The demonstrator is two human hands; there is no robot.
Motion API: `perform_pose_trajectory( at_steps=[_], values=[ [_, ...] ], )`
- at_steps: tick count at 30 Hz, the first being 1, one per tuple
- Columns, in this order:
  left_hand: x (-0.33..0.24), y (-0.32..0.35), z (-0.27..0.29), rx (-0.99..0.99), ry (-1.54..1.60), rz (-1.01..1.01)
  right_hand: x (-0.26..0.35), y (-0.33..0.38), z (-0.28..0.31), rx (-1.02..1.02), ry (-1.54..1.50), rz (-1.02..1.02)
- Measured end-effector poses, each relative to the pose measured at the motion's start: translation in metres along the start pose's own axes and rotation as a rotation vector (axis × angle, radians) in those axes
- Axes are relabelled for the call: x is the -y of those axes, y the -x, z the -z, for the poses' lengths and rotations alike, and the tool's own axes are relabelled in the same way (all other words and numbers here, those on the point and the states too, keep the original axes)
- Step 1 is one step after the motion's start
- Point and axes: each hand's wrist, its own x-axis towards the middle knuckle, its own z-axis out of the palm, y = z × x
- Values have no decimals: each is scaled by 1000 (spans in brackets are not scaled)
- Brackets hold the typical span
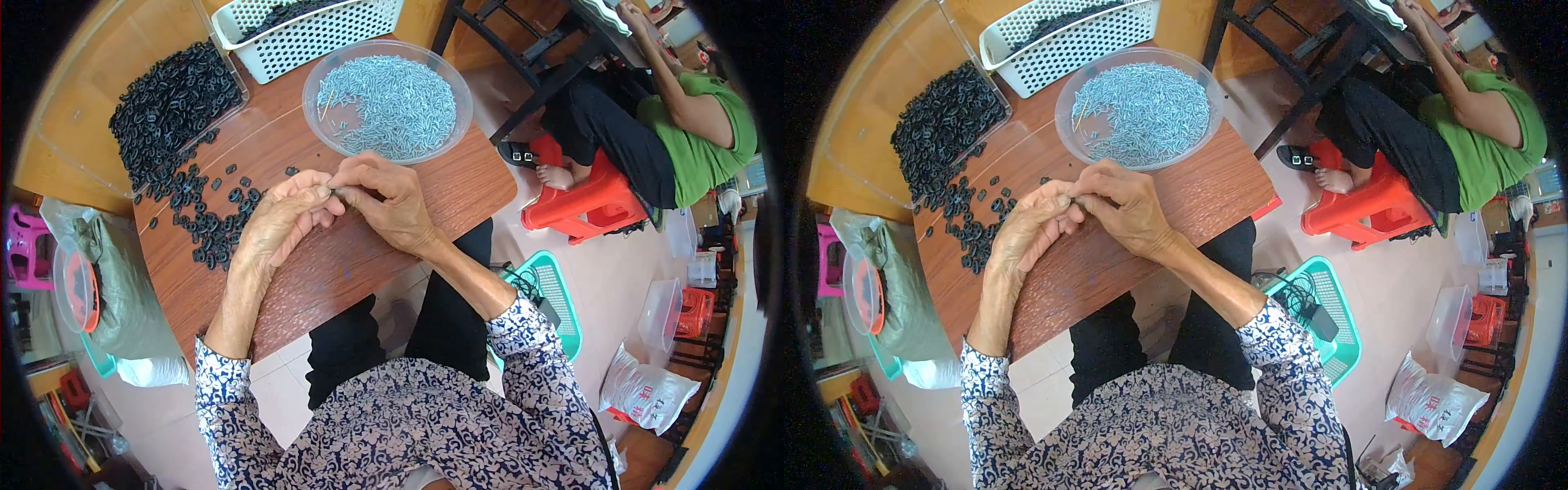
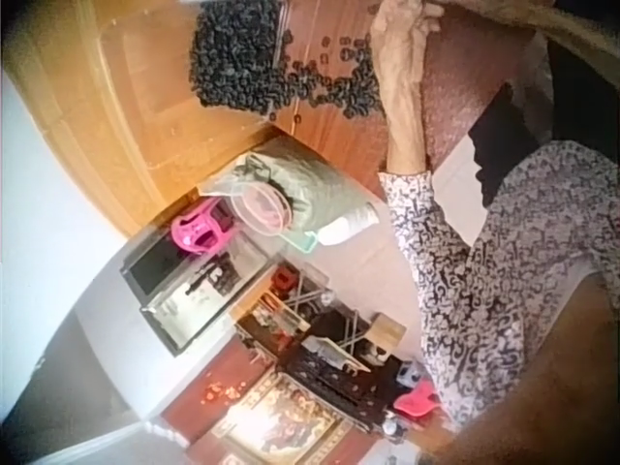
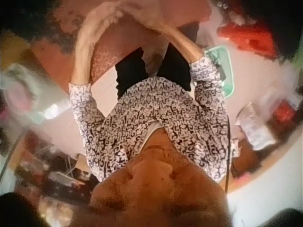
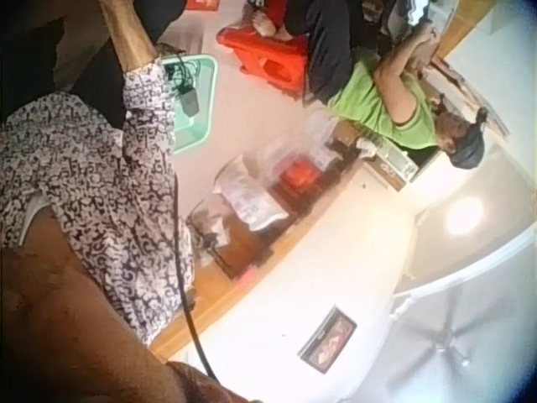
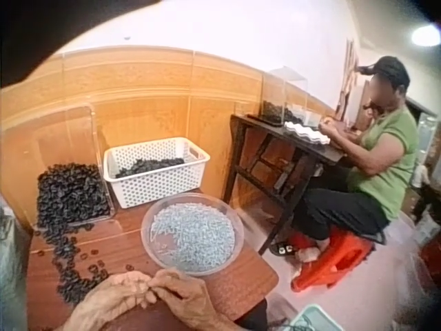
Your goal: The person assembles small light blue plastic components into black circular plastic housings by hand.
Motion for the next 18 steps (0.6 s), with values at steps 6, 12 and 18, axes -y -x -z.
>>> perform_pose_trajectory(
  at_steps=[6, 12, 18],
  values=[
    [5, 0, -7, -35, -80, -113, 0, 1, 1, 14, -60, -76],
    [11, 5, -15, -165, -375, -223, 7, 1, 0, -4, -50, -184],
    [19, 6, -24, -249, -503, -344, 7, 1, -2, -19, 42, -135]
  ],
)
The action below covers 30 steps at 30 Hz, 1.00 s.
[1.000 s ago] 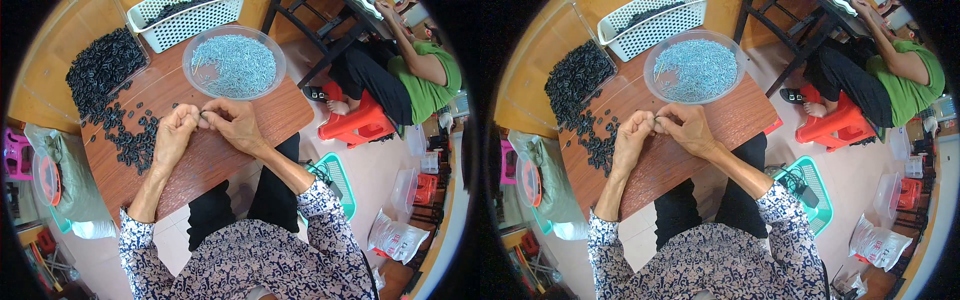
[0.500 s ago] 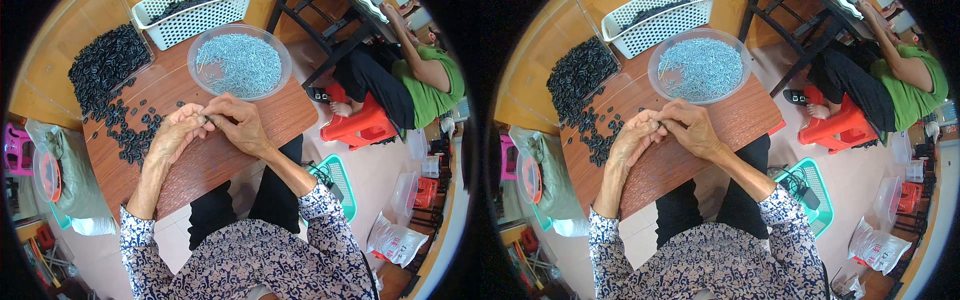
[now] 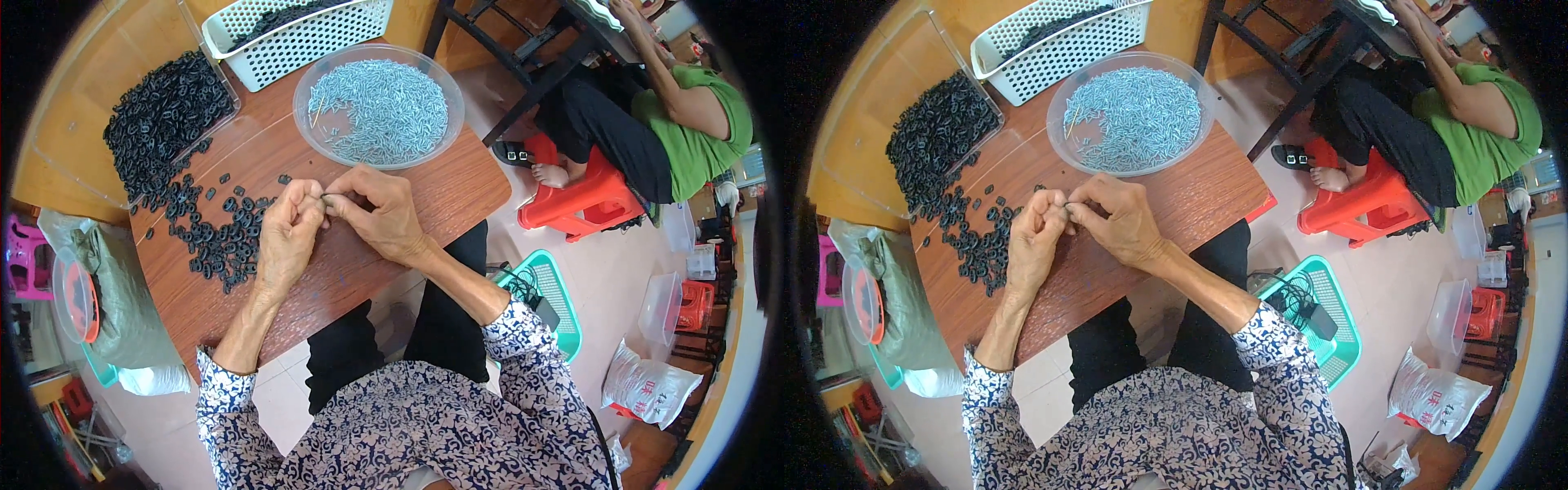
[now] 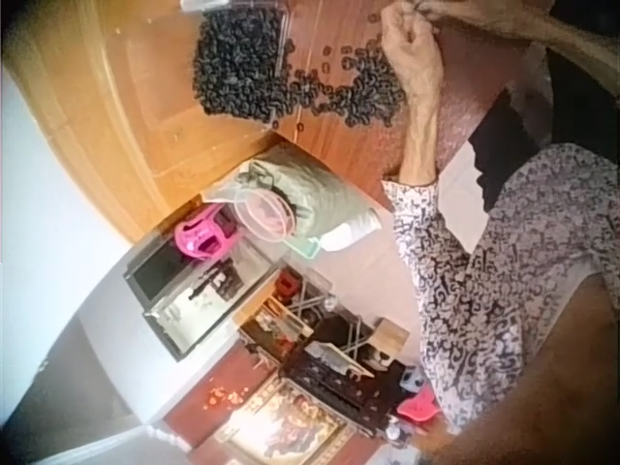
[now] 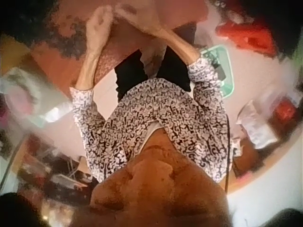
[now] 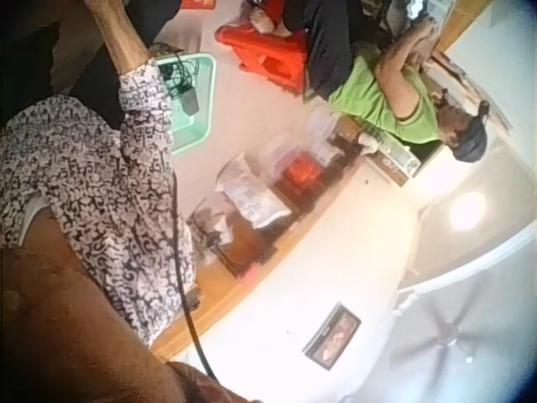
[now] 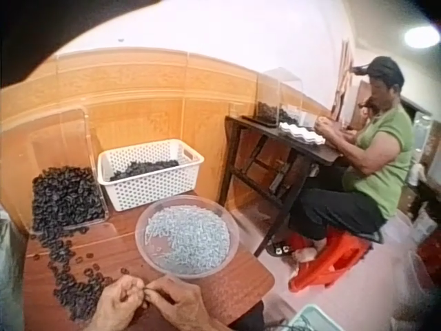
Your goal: The person assembles small light blue plastic components into black circular plastic housings by hand.
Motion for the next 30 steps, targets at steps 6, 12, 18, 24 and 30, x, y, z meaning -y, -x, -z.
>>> perform_pose_trajectory(
  at_steps=[6, 12, 18, 24, 30],
  values=[
    [8, -3, 2, 43, 187, 79, 2, -4, 5, -18, 76, 72],
    [7, -4, 3, 74, 181, 127, -26, -85, 30, -65, 336, 304],
    [7, -5, 4, 72, 192, 130, -40, -125, 19, 267, 664, 250],
    [5, -4, 5, 64, 159, 156, -39, -139, -2, 334, 859, 315],
    [11, -7, 2, 52, 280, 139, -38, -146, 11, 393, 893, 256]
  ],
)
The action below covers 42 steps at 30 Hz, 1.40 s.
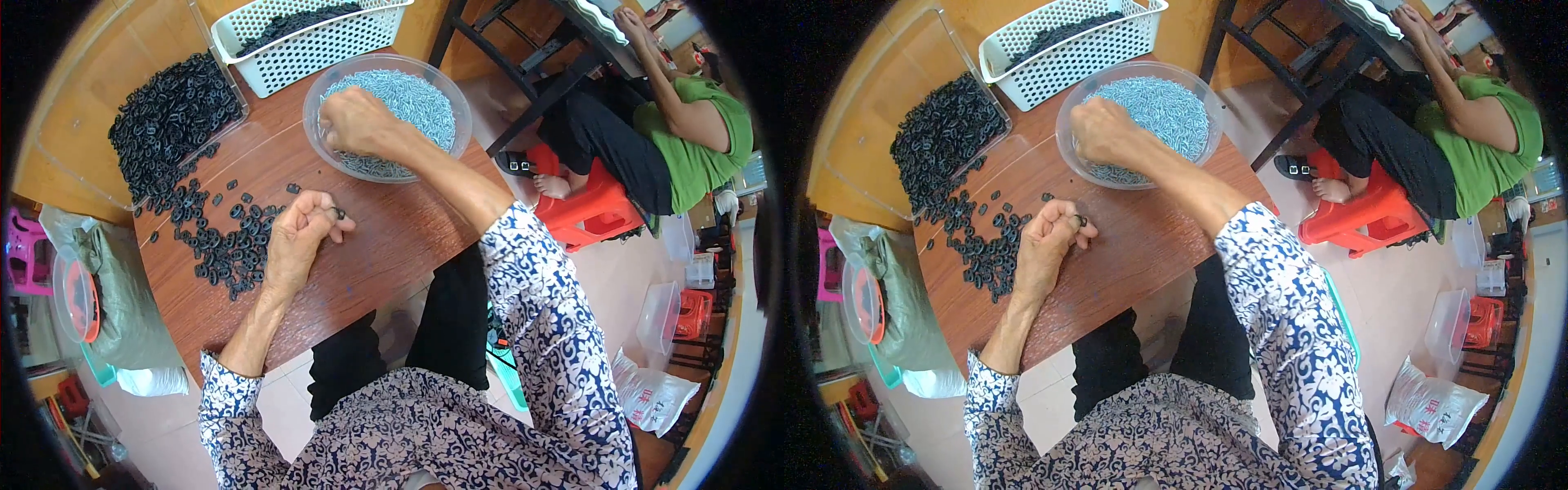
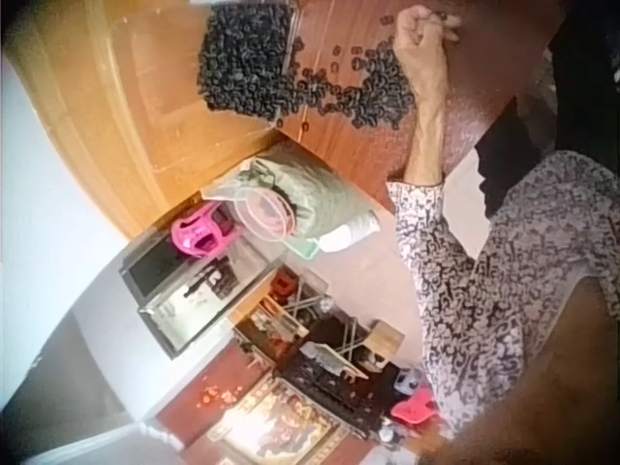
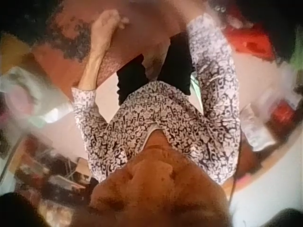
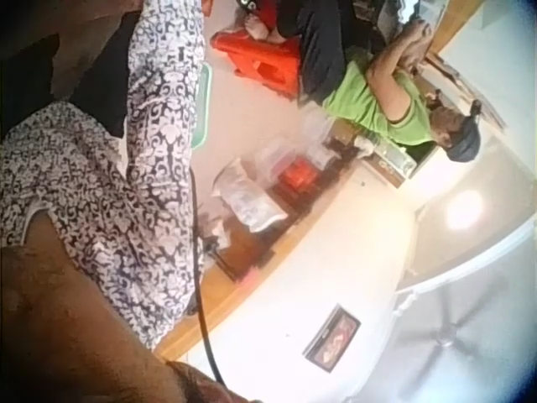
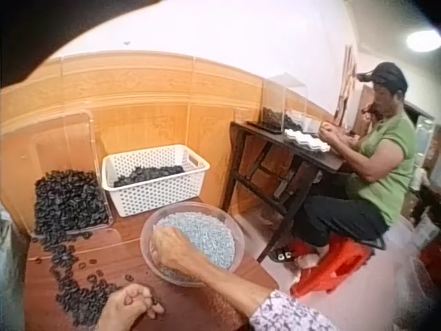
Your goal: The person assembles small light blue plastic components into black circular plastic housings by hand.
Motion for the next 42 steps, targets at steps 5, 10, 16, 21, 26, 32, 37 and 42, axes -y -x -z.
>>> perform_pose_trajectory(
  at_steps=[5, 10, 16, 21, 26, 32, 37, 42],
  values=[
    [4, 0, 7, 5, 117, 3, 40, 62, 37, -195, -726, -221],
    [4, 2, 5, 25, 48, -20, 74, 128, 26, -153, -873, -345],
    [-2, 4, 1, 35, -258, -34, 75, 140, 2, -174, -963, -440],
    [-7, 3, 0, 67, -265, -27, 67, 137, -10, -228, -1202, -451],
    [-6, 4, 0, 66, -304, -13, 74, 133, -15, -323, -1337, -432],
    [-6, 4, -2, 61, -305, -26, 84, 131, -12, -339, -1330, -455],
    [-4, 3, -2, 65, -280, -27, 83, 132, -15, -372, -1307, -457],
    [-5, 5, -1, 50, -287, -17, 85, 132, -9, -308, -1244, -450]
  ],
)
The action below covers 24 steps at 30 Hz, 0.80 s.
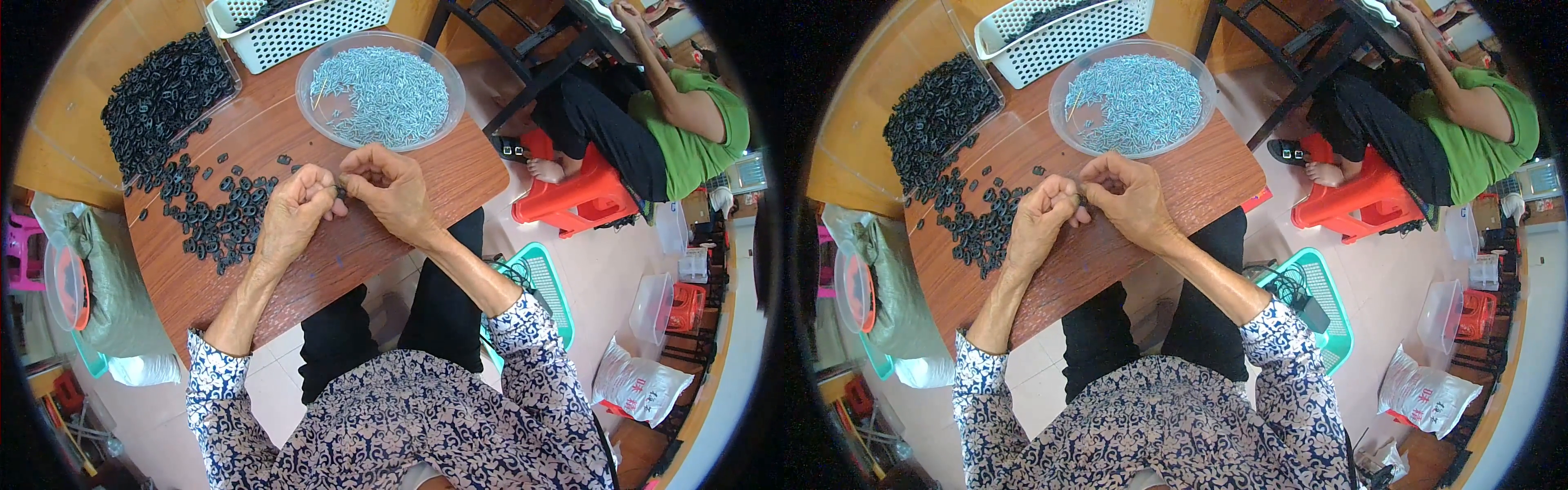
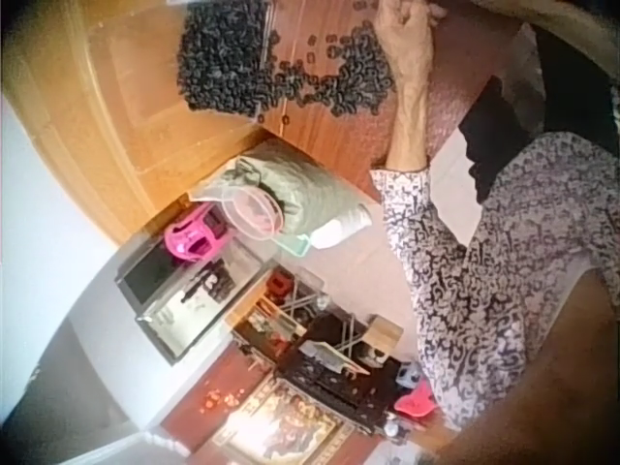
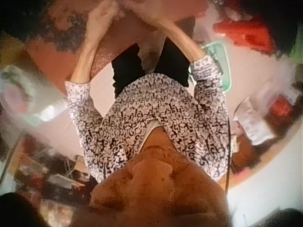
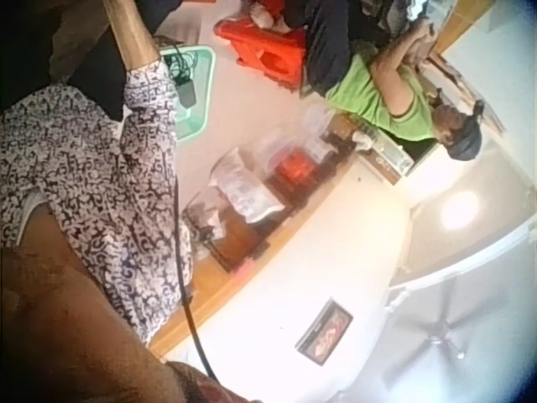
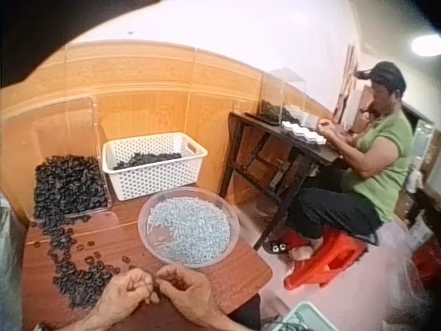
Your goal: The person assembles small light blue plastic components into black circular plastic housings by hand.
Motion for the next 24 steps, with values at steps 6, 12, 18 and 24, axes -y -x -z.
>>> perform_pose_trajectory(
  at_steps=[6, 12, 18, 24],
  values=[
    [4, 1, -6, -19, 0, -18, -5, -1, -3, -5, 60, 29],
    [4, 1, -4, -41, -82, -73, -1, -6, -1, 12, 104, 47],
    [11, 0, -1, 9, -14, -99, -3, -6, 9, 112, -20, -37],
    [13, 3, -1, -41, -35, -80, 7, -3, 1, 80, 187, 20]
  ],
)
